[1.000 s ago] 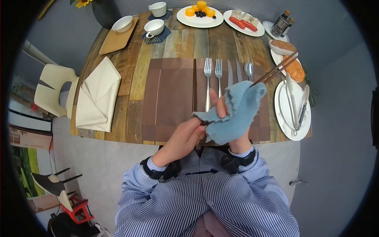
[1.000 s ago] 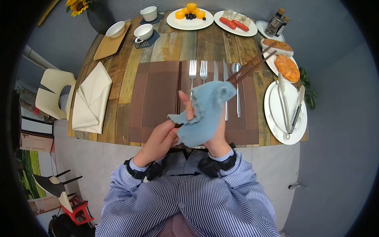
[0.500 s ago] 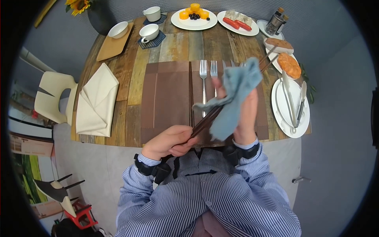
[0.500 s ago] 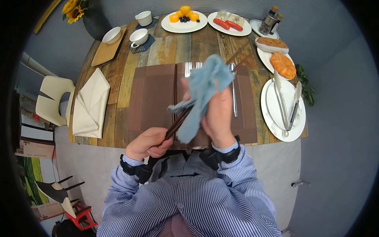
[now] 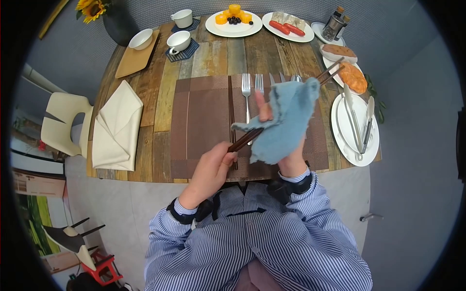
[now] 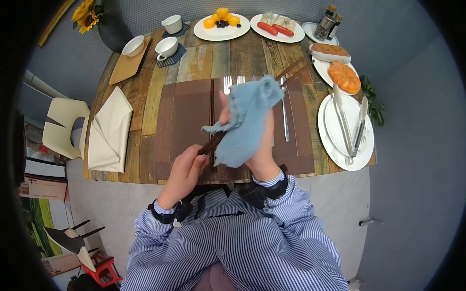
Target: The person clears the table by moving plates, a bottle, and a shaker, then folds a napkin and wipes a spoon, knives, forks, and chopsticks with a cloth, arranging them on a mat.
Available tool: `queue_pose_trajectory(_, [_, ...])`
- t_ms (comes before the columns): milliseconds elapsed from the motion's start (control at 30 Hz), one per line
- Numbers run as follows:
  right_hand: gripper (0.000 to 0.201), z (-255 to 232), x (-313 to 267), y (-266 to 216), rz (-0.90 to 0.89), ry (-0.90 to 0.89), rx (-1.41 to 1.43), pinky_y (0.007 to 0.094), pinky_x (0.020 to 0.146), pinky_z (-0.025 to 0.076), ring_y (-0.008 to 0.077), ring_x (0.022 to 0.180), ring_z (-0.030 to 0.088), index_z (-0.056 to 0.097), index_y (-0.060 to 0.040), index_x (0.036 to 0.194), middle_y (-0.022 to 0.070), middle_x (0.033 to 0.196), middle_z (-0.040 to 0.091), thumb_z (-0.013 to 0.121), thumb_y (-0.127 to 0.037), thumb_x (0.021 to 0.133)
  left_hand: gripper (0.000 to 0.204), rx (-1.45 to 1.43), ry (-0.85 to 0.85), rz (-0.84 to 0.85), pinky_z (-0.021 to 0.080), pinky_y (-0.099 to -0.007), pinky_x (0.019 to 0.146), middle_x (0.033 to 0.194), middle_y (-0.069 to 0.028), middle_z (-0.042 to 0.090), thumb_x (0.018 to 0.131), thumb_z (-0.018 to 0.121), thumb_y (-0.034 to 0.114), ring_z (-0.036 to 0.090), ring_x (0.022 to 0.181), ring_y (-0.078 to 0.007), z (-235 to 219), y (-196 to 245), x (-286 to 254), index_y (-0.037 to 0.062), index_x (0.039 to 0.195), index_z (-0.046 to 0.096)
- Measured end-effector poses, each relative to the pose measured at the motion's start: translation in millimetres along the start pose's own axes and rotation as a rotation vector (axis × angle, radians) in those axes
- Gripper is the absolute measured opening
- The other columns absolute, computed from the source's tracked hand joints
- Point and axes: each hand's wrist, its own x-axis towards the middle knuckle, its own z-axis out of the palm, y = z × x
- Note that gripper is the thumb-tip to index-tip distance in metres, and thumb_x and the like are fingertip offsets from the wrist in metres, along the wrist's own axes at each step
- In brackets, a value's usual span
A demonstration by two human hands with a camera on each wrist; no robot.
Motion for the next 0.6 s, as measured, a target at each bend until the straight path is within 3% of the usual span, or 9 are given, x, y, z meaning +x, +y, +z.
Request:
queue_pose_trajectory(33, [0.036, 3.2, -2.5, 1.7, 0.000, 0.000, 0.000, 0.0354, 0.090, 0.048, 0.0192, 0.074, 0.059, 0.049, -0.0028, 0.112, 0.0105, 0.088, 0.058, 0.039, -0.034, 0.098, 0.023, -0.024, 0.013, 0.005, 0.045, -0.0342, 0.064, 0.076, -0.0156, 0.054, 0.099, 0.041, 0.020, 0.056, 0.069, -0.0293, 2.7, 0.6, 0.9, -0.0010, 0.097, 0.051])
queue_pose_trajectory(100, [0.038, 11.0, -7.5, 3.3, 0.129, 0.030, -0.107, 0.0376, 0.085, 0.051, 0.0190, 0.076, 0.059, 0.049, -0.0019, 0.113, 0.0122, 0.094, 0.059, 0.045, -0.036, 0.096, 0.022, -0.043, 0.023, 0.007, 0.045, -0.0341, 0.065, 0.077, -0.0156, 0.055, 0.099, 0.041, 0.019, 0.056, 0.069, -0.0292, 8.7, 2.7, 1.6, -0.0011, 0.099, 0.050])
queue_pose_trajectory(167, [0.040, 15.9, -11.6, 9.9, 0.151, -0.010, -0.103, 0.0351, 0.081, 0.052, 0.0199, 0.077, 0.060, 0.048, -0.0002, 0.115, 0.0133, 0.095, 0.059, 0.045, -0.036, 0.096, 0.021, -0.062, 0.036, 0.009, 0.046, -0.0340, 0.065, 0.078, -0.0157, 0.055, 0.098, 0.042, 0.018, 0.056, 0.069, -0.0292, 13.1, 3.3, 2.9, -0.0012, 0.100, 0.050])
queue_pose_trajectory(267, [0.046, 12.3, -19.3, 20.9, 0.146, -0.119, -0.193, 0.0316, 0.076, 0.052, 0.0213, 0.082, 0.062, 0.046, 0.0029, 0.121, 0.0140, 0.094, 0.061, 0.045, -0.036, 0.097, 0.022, -0.109, 0.077, 0.121, 0.046, -0.0342, 0.067, 0.079, -0.0155, 0.057, 0.098, 0.041, 0.016, 0.057, 0.071, -0.0305, 19.7, -3.7, 7.2, -0.0022, 0.107, 0.049])
queue_pose_trajectory(333, [0.044, 11.7, -22.6, 27.6, 0.287, -0.093, -0.125, 0.0314, 0.076, 0.052, 0.0202, 0.083, 0.062, 0.047, 0.0025, 0.122, 0.0125, 0.095, 0.061, 0.046, -0.033, 0.097, 0.024, -0.082, 0.223, 0.341, 0.047, -0.0333, 0.067, 0.084, -0.0152, 0.057, 0.098, 0.039, 0.013, 0.059, 0.072, -0.0293, 25.1, -11.3, 12.8, -0.0036, 0.113, 0.048])
queue_pose_trajectory(467, [0.044, 12.7, -22.1, 20.4, 0.339, -0.043, -0.149, 0.0308, 0.076, 0.052, 0.0193, 0.082, 0.063, 0.048, 0.0023, 0.124, 0.0112, 0.094, 0.061, 0.047, -0.032, 0.097, 0.027, -0.061, 0.176, 0.353, 0.049, -0.0315, 0.066, 0.092, -0.0163, 0.058, 0.097, 0.040, 0.012, 0.062, 0.072, -0.0264, 18.2, -1.7, 12.2, -0.0041, 0.118, 0.046])
queue_pose_trajectory(533, [0.034, 5.6, -21.6, 16.4, 0.322, -0.142, -0.263, 0.0311, 0.073, 0.054, 0.0192, 0.082, 0.064, 0.041, -0.0023, 0.121, 0.0105, 0.101, 0.060, 0.035, -0.029, 0.102, 0.025, -0.217, -0.196, -0.249, 0.049, -0.0307, 0.065, 0.098, -0.0164, 0.057, 0.097, 0.042, 0.014, 0.064, 0.069, -0.0228, -0.8, 20.1, 6.8, -0.0042, 0.112, 0.050])
queue_pose_trajectory(600, [0.035, 4.1, -22.6, 10.0, 0.336, -0.115, -0.264, 0.0300, 0.072, 0.054, 0.0187, 0.082, 0.064, 0.042, -0.0017, 0.122, 0.0101, 0.101, 0.060, 0.036, -0.030, 0.101, 0.025, -0.123, -0.065, -0.105, 0.049, -0.0287, 0.060, 0.096, -0.0142, 0.059, 0.097, 0.045, 0.016, 0.062, 0.064, -0.0188, -18.4, 10.5, 4.7, -0.0039, 0.104, 0.057])
